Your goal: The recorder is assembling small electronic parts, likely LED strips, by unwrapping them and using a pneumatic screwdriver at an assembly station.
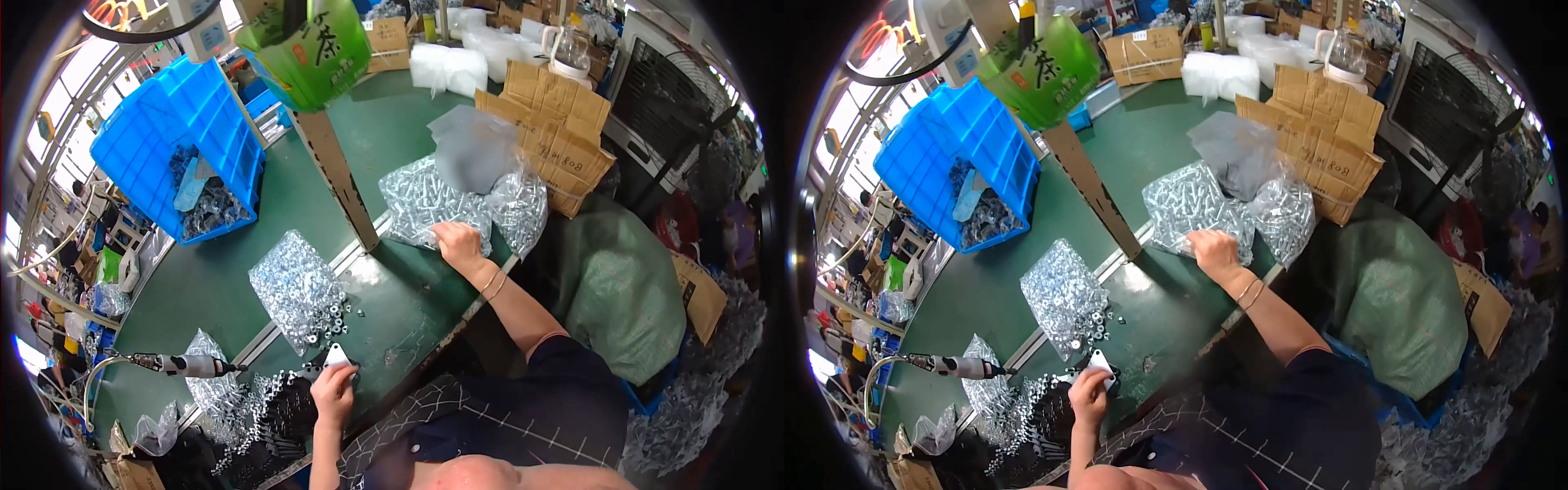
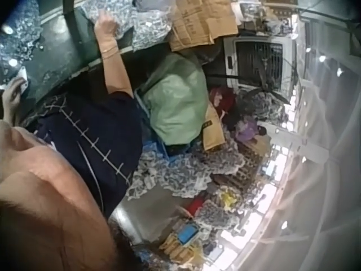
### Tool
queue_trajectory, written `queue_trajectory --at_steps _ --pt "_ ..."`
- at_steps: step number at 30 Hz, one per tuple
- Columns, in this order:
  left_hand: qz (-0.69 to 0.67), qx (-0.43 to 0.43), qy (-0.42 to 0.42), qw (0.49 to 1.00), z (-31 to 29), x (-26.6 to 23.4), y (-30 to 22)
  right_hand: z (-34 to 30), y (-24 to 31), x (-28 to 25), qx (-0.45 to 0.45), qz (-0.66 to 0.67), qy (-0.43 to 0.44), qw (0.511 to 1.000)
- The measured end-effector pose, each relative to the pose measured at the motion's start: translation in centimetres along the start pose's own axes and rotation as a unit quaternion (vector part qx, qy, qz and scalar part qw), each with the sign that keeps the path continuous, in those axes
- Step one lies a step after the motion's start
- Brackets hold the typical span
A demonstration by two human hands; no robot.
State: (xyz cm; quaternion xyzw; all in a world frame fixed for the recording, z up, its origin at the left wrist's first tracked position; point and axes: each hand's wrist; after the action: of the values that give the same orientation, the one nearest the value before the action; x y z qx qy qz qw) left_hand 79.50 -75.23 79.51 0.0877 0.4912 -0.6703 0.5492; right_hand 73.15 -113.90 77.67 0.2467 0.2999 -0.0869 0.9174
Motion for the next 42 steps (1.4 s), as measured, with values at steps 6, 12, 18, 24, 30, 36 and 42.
queue_trajectory --at_steps 6,12,18,24,30,36,42 --pt "0.016 0.155 0.089 0.984 13.2 3.3 -0.2 -4.4 -0.4 -4.2 -0.005 0.006 0.0 1.0" --pt "0.064 0.098 0.147 0.982 23.8 10.9 -2.0 -4.6 -1.1 -4.5 0.544 0.437 0.281 0.659" --pt "0.202 0.241 0.129 0.94 22.9 17.5 1.0 -4.2 -2.9 -2.4 0.617 0.485 0.272 0.556" --pt "0.187 0.181 0.141 0.955 21.8 17.3 2.6 -3.6 -2.5 -2.2 0.58 0.527 0.236 0.575" --pt "0.09 0.217 0.108 0.966 23.7 15.3 0.4 -2.4 -1.5 -2.2 0.597 0.486 0.263 0.581" --pt "-0.042 0.151 0.079 0.985 25.5 15.1 -3.2 1.2 -3.3 -6.4 0.47 0.556 0.176 0.662" --pt "-0.177 0.171 0.243 0.938 30.1 17.0 -3.8 -2.2 -8.9 -9.2 0.517 0.492 0.245 0.656"
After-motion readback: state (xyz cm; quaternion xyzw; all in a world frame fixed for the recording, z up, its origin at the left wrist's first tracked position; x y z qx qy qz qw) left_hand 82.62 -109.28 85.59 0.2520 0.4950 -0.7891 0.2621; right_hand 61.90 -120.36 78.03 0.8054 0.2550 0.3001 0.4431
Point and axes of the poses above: each hand's wrist, its own z-axis towards the middle knuckle, its own x-axis out of the palm, y = z × x, and after that the axes turned 12 degrees about x, right-handed
